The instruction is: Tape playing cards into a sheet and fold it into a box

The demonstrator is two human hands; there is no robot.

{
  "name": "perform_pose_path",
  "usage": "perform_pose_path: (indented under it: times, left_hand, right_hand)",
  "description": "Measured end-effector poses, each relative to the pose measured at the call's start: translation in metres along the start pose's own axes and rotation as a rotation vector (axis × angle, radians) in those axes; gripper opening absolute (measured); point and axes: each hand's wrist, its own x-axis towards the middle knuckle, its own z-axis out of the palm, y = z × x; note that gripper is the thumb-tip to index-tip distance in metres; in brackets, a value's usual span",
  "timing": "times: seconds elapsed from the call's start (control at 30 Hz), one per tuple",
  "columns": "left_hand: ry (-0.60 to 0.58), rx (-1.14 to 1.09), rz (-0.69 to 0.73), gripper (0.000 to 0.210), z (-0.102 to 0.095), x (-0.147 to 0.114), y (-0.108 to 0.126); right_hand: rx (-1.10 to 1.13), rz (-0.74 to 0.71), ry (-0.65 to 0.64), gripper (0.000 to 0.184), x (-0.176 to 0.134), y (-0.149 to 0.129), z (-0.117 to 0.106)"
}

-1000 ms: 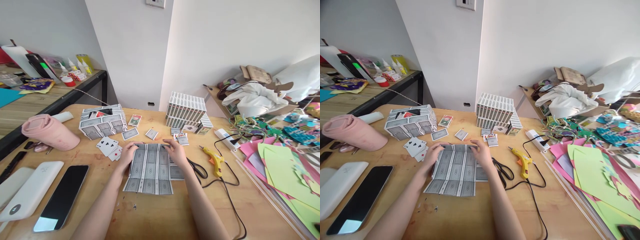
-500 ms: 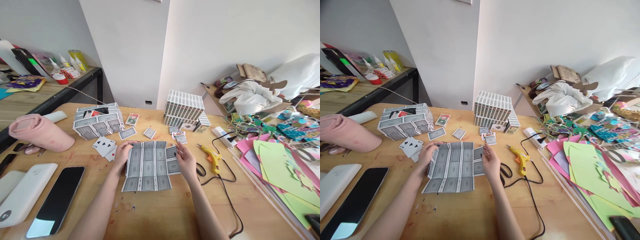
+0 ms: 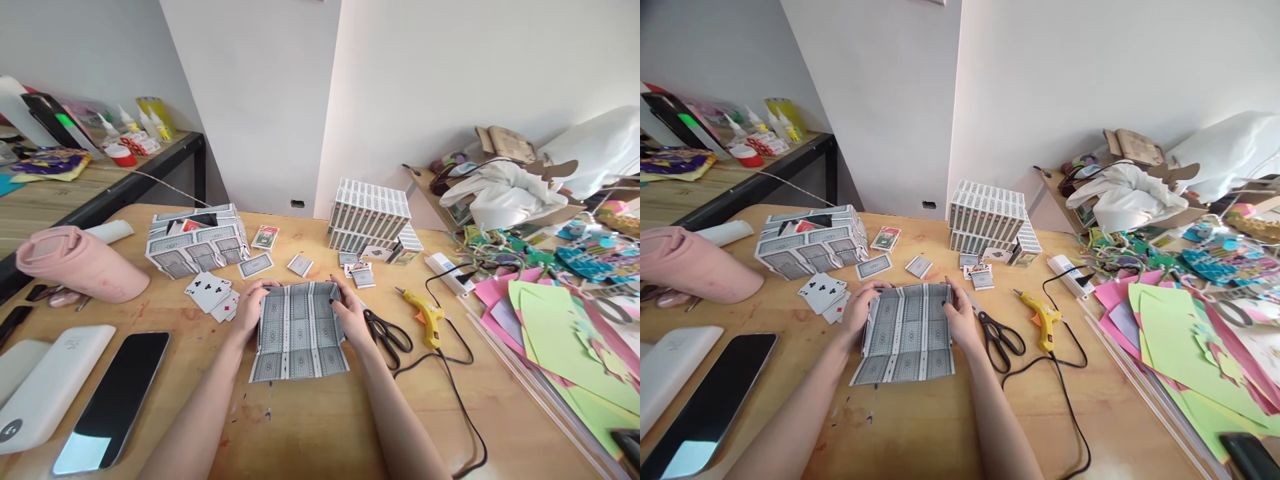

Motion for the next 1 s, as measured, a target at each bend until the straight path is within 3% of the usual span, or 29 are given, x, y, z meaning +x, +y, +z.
perform_pose_path:
  times: [0.23,0.57,0.8,0.9,1.0]
  left_hand:
    - [-0.012,-0.093,-0.003,0.022,0.003,-0.001,-0.001]
    - [-0.092,-0.013,0.023,0.026,0.000,-0.002,0.002]
    - [-0.125,0.028,0.066,0.030,0.000,-0.005,0.004]
    - [-0.030,0.127,0.165,0.033,-0.008,-0.005,0.002]
    - [0.197,0.414,0.305,0.031,-0.029,-0.001,-0.004]
  right_hand:
    - [-0.002,-0.066,0.031,0.027,0.006,0.001,0.004]
    - [-0.069,-0.005,0.030,0.040,0.007,0.002,0.004]
    - [-0.031,0.003,0.037,0.039,0.009,0.007,0.002]
    - [-0.017,0.012,0.039,0.038,0.009,0.007,-0.003]
    - [-0.004,0.011,0.058,0.038,0.010,0.006,-0.008]
